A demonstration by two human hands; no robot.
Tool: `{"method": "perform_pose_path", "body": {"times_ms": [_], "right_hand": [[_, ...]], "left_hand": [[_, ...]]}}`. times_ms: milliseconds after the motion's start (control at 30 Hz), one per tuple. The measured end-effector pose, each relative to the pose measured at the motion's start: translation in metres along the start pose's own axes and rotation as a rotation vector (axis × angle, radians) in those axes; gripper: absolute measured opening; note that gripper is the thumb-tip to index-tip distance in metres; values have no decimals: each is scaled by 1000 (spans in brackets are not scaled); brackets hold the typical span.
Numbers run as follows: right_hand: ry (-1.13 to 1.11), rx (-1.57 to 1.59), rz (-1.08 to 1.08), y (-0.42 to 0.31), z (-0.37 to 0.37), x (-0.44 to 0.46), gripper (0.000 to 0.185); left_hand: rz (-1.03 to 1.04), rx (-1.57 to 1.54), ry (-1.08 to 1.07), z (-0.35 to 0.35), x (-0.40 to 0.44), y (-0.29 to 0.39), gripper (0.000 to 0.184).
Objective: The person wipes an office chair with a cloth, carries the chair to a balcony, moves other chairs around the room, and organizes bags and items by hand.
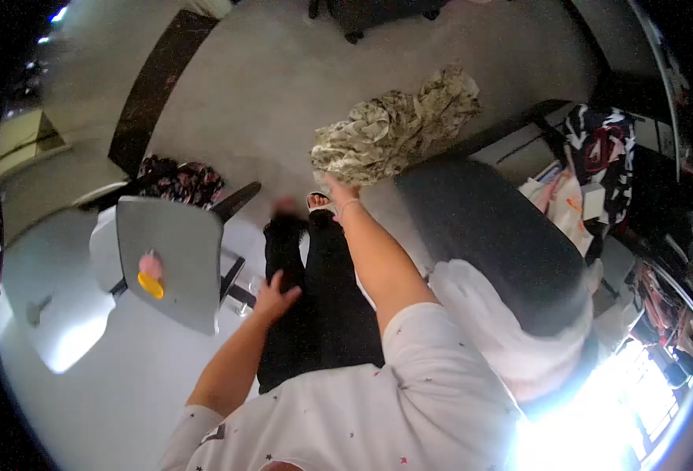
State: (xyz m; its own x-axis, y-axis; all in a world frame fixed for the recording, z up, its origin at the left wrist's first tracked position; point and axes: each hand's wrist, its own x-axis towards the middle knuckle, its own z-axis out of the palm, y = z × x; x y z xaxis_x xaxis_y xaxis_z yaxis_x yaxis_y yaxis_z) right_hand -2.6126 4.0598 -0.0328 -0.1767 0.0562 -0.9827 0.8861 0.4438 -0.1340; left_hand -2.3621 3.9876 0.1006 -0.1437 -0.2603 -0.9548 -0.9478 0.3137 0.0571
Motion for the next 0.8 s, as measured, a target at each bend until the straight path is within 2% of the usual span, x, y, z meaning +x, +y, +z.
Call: {"method": "perform_pose_path", "body": {"times_ms": [67, 133, 200, 267, 333, 367, 400, 433, 500, 533, 567, 600, 633, 667, 700, 767, 800], "right_hand": [[49, 97, 29, -26, 4, 84, 94], [48, 166, -28, -47, -10, 160, 90], [37, 234, -75, -55, -14, 213, 87], [243, 327, 26, -78, 8, 197, 88], [446, 430, 119, -75, 17, 225, 82], [433, 494, 77, -62, 4, 278, 73], [406, 558, 197, -61, 0, 292, 52], [505, 630, 182, -57, 4, 289, 44], [371, 694, -64, -36, 3, 278, 49], [425, 666, -26, -22, 1, 284, 49], [361, 849, -223, -8, 0, 259, 37], [294, 843, -295, 5, -2, 224, 38], [239, 779, -153, 24, -12, 201, 39], [162, 833, -129, 37, -17, 161, 40], [101, 892, -165, 59, -25, 141, 40], [83, 778, -189, 65, -35, 63, 36], [20, 719, -235, 65, -43, 26, 36]], "left_hand": [[-16, 162, -50, 19, 17, 4, 76], [122, 340, 75, 14, 29, 9, 68], [191, 378, 185, 15, 33, 0, 60], [234, 403, 229, 9, 43, 0, 56], [243, 432, 224, 3, 48, 1, 54], [239, 427, 216, 0, 52, 1, 53], [241, 423, 209, -5, 55, 3, 52], [254, 420, 203, -11, 54, 6, 51], [249, 464, 184, -13, 53, 9, 51], [232, 483, 170, -13, 52, 12, 52], [211, 498, 159, -13, 49, 15, 52], [199, 530, 158, -12, 48, 18, 53], [177, 549, 128, -12, 48, 21, 54], [151, 563, 109, -14, 45, 26, 55], [121, 581, 85, -16, 42, 29, 56], [197, 591, 118, -13, 47, 15, 59], [225, 630, 201, -14, 46, 11, 61]]}}
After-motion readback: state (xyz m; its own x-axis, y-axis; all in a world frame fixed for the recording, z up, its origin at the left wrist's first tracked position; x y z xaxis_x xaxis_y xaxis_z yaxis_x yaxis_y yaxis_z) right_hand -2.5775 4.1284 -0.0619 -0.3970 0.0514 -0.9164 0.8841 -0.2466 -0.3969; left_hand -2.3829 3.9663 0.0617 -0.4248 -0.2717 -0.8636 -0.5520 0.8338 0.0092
